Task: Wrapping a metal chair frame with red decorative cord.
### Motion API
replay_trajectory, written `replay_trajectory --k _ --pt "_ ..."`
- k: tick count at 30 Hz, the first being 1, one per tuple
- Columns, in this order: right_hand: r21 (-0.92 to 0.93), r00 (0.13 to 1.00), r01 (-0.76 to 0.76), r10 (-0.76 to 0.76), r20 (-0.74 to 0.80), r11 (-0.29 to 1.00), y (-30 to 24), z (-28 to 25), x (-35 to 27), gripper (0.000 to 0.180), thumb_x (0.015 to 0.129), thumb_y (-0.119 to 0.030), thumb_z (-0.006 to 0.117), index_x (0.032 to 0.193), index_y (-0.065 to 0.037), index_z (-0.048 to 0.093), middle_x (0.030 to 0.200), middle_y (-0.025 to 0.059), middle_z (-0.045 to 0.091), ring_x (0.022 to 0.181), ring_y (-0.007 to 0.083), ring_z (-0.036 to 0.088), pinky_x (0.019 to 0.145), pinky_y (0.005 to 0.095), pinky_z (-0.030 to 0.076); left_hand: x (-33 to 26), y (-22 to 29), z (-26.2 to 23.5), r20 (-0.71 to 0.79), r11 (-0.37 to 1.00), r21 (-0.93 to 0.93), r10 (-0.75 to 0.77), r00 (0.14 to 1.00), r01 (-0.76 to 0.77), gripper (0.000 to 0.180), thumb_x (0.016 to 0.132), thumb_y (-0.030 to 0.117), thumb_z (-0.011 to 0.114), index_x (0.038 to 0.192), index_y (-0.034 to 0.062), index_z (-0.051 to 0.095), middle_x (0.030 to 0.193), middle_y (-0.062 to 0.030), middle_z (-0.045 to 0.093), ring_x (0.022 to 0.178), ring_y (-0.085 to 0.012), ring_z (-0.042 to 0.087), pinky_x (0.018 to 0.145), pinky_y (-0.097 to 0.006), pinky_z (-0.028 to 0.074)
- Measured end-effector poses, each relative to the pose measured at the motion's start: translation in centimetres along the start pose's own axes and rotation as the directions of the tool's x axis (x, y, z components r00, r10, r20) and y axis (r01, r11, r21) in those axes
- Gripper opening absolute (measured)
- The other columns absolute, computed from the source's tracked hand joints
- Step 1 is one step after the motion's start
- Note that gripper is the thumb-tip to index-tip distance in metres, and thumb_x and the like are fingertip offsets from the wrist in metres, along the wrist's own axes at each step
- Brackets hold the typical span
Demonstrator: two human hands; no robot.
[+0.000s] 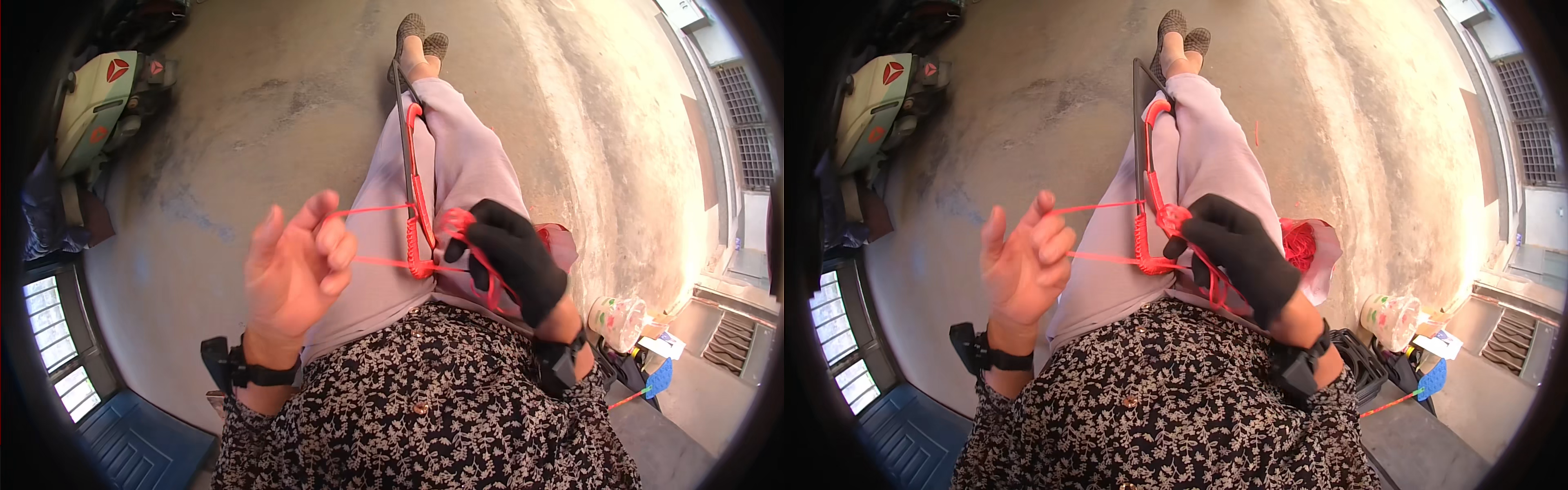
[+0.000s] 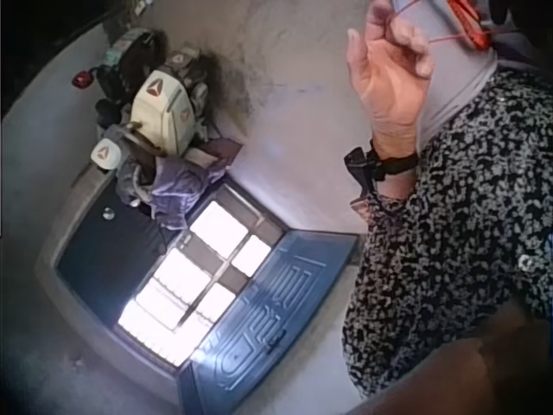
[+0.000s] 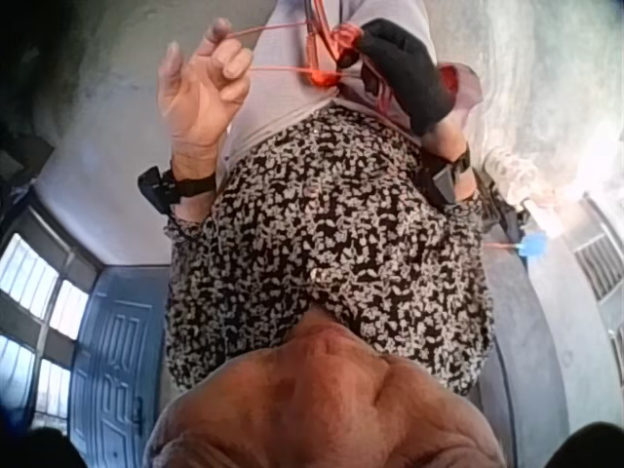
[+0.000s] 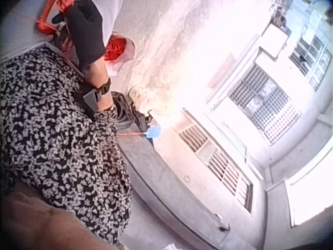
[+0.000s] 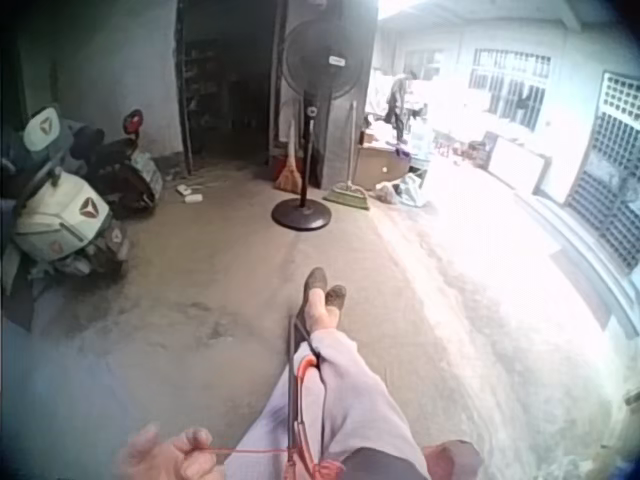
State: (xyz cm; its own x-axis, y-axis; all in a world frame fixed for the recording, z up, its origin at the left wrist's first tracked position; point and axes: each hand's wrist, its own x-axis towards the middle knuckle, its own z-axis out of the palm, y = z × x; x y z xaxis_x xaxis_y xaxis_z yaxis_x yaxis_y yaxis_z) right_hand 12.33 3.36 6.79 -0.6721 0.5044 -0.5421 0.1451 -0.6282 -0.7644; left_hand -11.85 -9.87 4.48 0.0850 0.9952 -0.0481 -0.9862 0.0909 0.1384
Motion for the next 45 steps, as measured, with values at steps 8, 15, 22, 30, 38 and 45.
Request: replay_trajectory --k 8,15,22,30,38,45 --pt "0.105 0.974 -0.221 0.214 0.073 0.97 1.8 1.1 1.7 0.017 0.094 -0.024 0.059 0.094 -0.007 0.055 0.069 0.0018 0.054 0.052 0.0068 0.046 0.046 0.0219 0.035 -7.1 0.6 0.3 -0.585 0.747 0.494 -0.092 0.806 0.444 0.022 0.096 0.011 0.048 0.106 -0.0063 0.057 0.055 -0.001 0.046 0.043 -0.012 0.041 0.042 -0.024 0.035" --pt "0.164 0.999 -0.023 0.028 -0.03 0.986 0.4 -0.1 1.6 0.014 0.093 -0.019 0.06 0.095 -0.005 0.059 0.073 -0.0005 0.056 0.057 0.0065 0.048 0.052 0.0213 0.039 -5.2 0.4 -0.9 -0.298 0.951 0.292 -0.011 0.955 0.102 0.017 0.096 0.01 0.049 0.098 -0.0027 0.06 0.087 -0.0106 0.06 0.068 -0.014 0.057 0.046 -0.024 0.044" --pt "-0.472 0.887 0.14 -0.322 -0.332 0.871 2.0 -1.6 4.7 0.008 0.086 -0.011 0.07 0.086 -0.003 0.07 0.071 -0.0035 0.063 0.066 0.0038 0.054 0.059 0.0221 0.044 3.1 -1.5 -2.2 -0.335 0.739 0.671 0.226 0.915 0.063 0.036 0.096 0.018 0.054 0.13 0.0066 0.054 0.118 -0.0149 0.061 0.095 -0.0198 0.064 0.067 -0.027 0.054" --pt "-0.29 0.978 0.14 -0.178 -0.109 0.947 3.5 1.0 6.0 0.02 0.088 -0.016 0.065 0.103 -0.003 0.065 0.089 0.0069 0.069 0.076 0.0098 0.063 0.07 0.0274 0.051 4.8 -3.2 -3.4 -0.488 0.135 0.868 0.061 0.871 0.477 0.025 0.096 0.017 0.055 0.115 -0.0003 0.058 0.092 -0.0072 0.067 0.07 -0.0086 0.064 0.054 -0.021 0.051" --pt "-0.857 0.696 0.352 -0.717 -0.029 0.376 0.6 1.2 5.2 0.053 0.074 -0.029 0.079 0.118 -0.007 0.061 0.112 0.0127 0.063 0.099 0.0266 0.064 0.086 0.0345 0.05 1.0 1.8 1.6 -0.385 0.711 0.702 0.325 0.864 0.045 0.025 0.097 0.018 0.054 0.116 0.0027 0.054 0.095 -0.0088 0.062 0.075 -0.0124 0.063 0.057 -0.022 0.054" --pt "-0.451 0.914 0.402 -0.322 0.246 0.796 -2.4 4.5 5.3 0.019 0.088 -0.019 0.067 0.1 -0.004 0.068 0.098 0.009 0.067 0.096 0.0165 0.063 0.09 0.0259 0.046 -2.5 5.0 9.0 -0.044 0.428 0.859 0.607 0.794 -0.28 0.024 0.1 0.019 0.05 0.114 0.0015 0.057 0.099 -0.0145 0.06 0.072 -0.0126 0.06 0.058 -0.022 0.051"
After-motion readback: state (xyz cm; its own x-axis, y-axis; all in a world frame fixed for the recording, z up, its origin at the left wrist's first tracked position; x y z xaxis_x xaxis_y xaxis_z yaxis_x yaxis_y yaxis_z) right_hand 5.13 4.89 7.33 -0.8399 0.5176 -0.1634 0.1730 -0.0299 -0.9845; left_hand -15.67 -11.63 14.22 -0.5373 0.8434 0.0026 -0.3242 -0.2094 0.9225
